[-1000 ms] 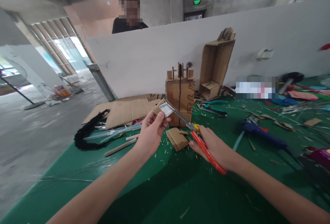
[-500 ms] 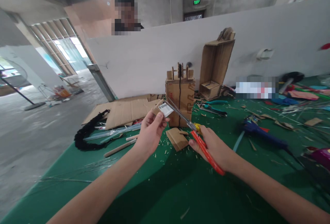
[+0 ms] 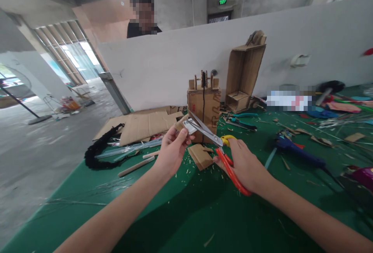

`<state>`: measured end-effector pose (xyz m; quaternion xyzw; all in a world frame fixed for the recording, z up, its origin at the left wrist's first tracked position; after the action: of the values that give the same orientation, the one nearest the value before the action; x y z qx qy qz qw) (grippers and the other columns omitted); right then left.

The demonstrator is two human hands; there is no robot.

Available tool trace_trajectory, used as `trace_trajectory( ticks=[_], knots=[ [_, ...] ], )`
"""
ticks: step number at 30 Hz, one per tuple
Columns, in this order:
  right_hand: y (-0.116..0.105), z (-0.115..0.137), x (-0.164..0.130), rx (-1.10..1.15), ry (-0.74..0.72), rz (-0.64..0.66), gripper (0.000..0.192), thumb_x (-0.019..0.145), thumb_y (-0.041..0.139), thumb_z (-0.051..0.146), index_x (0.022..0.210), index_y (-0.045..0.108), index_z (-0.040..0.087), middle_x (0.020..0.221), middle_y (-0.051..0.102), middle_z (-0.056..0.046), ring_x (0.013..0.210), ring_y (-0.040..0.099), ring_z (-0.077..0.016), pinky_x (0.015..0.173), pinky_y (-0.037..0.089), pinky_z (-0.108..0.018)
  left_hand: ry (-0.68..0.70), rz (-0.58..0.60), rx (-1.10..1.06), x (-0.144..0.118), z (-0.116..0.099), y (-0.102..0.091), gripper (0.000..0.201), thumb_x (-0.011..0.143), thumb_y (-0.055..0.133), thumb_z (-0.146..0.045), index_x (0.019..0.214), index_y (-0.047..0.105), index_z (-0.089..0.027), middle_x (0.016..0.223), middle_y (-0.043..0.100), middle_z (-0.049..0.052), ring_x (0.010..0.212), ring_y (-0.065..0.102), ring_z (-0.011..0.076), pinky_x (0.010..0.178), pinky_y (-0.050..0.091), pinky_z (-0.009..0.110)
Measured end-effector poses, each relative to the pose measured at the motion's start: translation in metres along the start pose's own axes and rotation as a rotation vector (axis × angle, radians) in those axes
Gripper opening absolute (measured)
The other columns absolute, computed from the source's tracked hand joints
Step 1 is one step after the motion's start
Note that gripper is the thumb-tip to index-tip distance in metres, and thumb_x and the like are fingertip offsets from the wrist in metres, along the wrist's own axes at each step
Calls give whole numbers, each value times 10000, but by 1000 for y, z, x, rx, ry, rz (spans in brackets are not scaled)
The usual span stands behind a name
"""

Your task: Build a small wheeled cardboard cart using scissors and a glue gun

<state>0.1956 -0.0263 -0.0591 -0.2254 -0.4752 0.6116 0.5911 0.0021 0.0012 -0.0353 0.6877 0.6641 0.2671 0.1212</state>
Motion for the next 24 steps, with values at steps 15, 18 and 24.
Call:
trace_trajectory(
  ticks=[15, 18, 24],
  knots=[
    [2, -6, 0, -97, -61, -13, 257, 827, 468, 447, 852, 398, 202, 850, 571, -96, 774, 574, -262, 610, 444, -361, 10, -25, 33, -3, 2, 2, 183, 678, 746, -243, 796, 645, -146, 728, 603, -12, 633, 574, 70, 622, 446, 186],
    [-1, -4, -1, -103, -83, 34, 295, 829, 453, 492, 830, 375, 207, 800, 561, -80, 691, 570, -238, 546, 419, -328, 8, -29, 29, -4, 2, 3, 197, 670, 751, -238, 807, 644, -144, 733, 603, -13, 630, 574, 68, 635, 450, 190],
    [0, -3, -1, -122, -48, 82, 253, 852, 414, 451, 787, 345, 217, 735, 576, -73, 619, 584, -224, 493, 371, -296, 0, -16, 28, -6, 1, 4, 157, 690, 734, -220, 798, 646, -148, 728, 594, -19, 633, 568, 64, 633, 448, 184]
  ],
)
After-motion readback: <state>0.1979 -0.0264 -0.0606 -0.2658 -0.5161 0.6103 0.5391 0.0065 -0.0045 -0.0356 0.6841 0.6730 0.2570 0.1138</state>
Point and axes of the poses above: each hand's wrist, its own x-axis towards the middle knuckle, its own y-axis out of the palm, z = x × y, the point moved 1 cm from there along x, towards the middle knuckle
